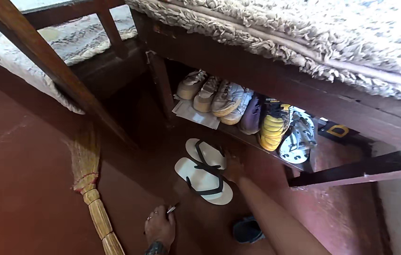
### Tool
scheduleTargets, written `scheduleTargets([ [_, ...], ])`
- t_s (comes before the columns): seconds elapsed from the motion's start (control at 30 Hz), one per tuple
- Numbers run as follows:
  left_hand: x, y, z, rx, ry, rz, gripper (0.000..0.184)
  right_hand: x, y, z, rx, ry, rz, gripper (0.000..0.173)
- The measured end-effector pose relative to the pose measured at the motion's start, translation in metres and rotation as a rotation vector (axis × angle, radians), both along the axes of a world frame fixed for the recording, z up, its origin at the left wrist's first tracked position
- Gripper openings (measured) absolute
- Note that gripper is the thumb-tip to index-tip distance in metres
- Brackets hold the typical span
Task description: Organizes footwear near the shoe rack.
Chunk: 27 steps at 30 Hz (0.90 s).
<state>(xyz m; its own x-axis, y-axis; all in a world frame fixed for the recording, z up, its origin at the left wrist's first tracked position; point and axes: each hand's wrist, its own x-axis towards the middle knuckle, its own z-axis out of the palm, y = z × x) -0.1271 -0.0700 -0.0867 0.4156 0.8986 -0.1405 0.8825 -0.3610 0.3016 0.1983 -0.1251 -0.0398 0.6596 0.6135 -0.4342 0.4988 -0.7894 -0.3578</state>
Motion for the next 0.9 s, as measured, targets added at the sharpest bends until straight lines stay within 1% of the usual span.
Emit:
scheduleTargets([
  [0.03, -0.001, 0.000, -0.001, -0.012, 0.008, 0.002, 0.043, 0.000, 0.003, 0.002, -0.073, -0.002, 0.009, 0.122],
  [0.07, -0.001, 0.001, 0.000, -0.029, 0.021, 0.006, 0.043, -0.002, 0.004, 0.005, -0.154, 0.019, 0.013, 0.124],
  [0.1, -0.001, 0.000, 0.002, -0.045, 0.033, 0.006, 0.043, -0.005, 0.001, 0.011, -0.209, 0.054, -0.001, 0.122],
  [0.13, 0.000, 0.000, 0.002, -0.059, 0.042, 0.003, 0.043, -0.007, -0.005, 0.016, -0.215, 0.107, -0.044, 0.116],
  [0.2, -0.001, 0.001, 0.001, -0.046, 0.039, -0.009, 0.042, -0.016, -0.025, 0.027, -0.115, 0.235, -0.172, 0.099],
  [0.23, -0.002, -0.001, -0.001, -0.026, 0.017, -0.010, 0.041, -0.022, -0.039, 0.030, -0.017, 0.266, -0.234, 0.091],
  [0.27, -0.002, -0.004, 0.000, -0.021, -0.024, 0.002, 0.040, -0.030, -0.056, 0.030, 0.110, 0.284, -0.284, 0.090],
  [0.3, 0.001, -0.009, 0.003, -0.018, -0.086, 0.026, 0.038, -0.038, -0.072, 0.031, 0.258, 0.299, -0.325, 0.093],
  [0.33, 0.009, -0.016, 0.012, -0.067, -0.141, 0.069, 0.039, -0.046, -0.086, 0.032, 0.419, 0.325, -0.359, 0.097],
  [0.37, 0.023, -0.026, 0.024, -0.181, -0.190, 0.133, 0.041, -0.055, -0.100, 0.035, 0.583, 0.388, -0.386, 0.100],
  [0.43, 0.061, -0.052, 0.044, -0.440, -0.310, 0.277, 0.054, -0.071, -0.122, 0.045, 0.888, 0.599, -0.434, 0.091],
  [0.47, 0.080, -0.068, 0.048, -0.546, -0.450, 0.391, 0.062, -0.076, -0.131, 0.052, 1.006, 0.708, -0.438, 0.088],
  [0.5, 0.098, -0.083, 0.049, -0.634, -0.554, 0.523, 0.072, -0.080, -0.138, 0.060, 1.113, 0.803, -0.439, 0.091],
  [0.53, 0.115, -0.095, 0.048, -0.688, -0.604, 0.649, 0.081, -0.082, -0.140, 0.072, 1.207, 0.829, -0.490, 0.087],
  [0.6, 0.141, -0.108, 0.049, -0.697, -0.622, 0.827, 0.085, -0.084, -0.138, 0.101, 1.353, 0.739, -0.649, 0.055],
  [0.67, 0.157, -0.106, 0.049, -0.675, -0.564, 0.878, 0.085, -0.082, -0.139, 0.121, 1.434, 0.595, -0.720, 0.035],
  [0.7, 0.162, -0.103, 0.047, -0.667, -0.528, 0.857, 0.082, -0.084, -0.143, 0.126, 1.455, 0.544, -0.733, 0.030],
  [0.73, 0.164, -0.099, 0.042, -0.655, -0.492, 0.808, 0.076, -0.086, -0.150, 0.129, 1.476, 0.527, -0.730, 0.031],
  [0.77, 0.165, -0.095, 0.038, -0.643, -0.451, 0.744, 0.069, -0.089, -0.160, 0.128, 1.512, 0.562, -0.715, 0.039],
  [0.83, 0.162, -0.085, 0.033, -0.637, -0.438, 0.645, 0.059, -0.086, -0.191, 0.118, 1.606, 0.768, -0.644, 0.065],
  [0.87, 0.160, -0.081, 0.035, -0.637, -0.442, 0.614, 0.058, -0.080, -0.206, 0.116, 1.651, 0.848, -0.658, 0.066],
  [0.9, 0.159, -0.078, 0.037, -0.631, -0.429, 0.589, 0.057, -0.073, -0.218, 0.118, 1.662, 0.862, -0.720, 0.067],
])
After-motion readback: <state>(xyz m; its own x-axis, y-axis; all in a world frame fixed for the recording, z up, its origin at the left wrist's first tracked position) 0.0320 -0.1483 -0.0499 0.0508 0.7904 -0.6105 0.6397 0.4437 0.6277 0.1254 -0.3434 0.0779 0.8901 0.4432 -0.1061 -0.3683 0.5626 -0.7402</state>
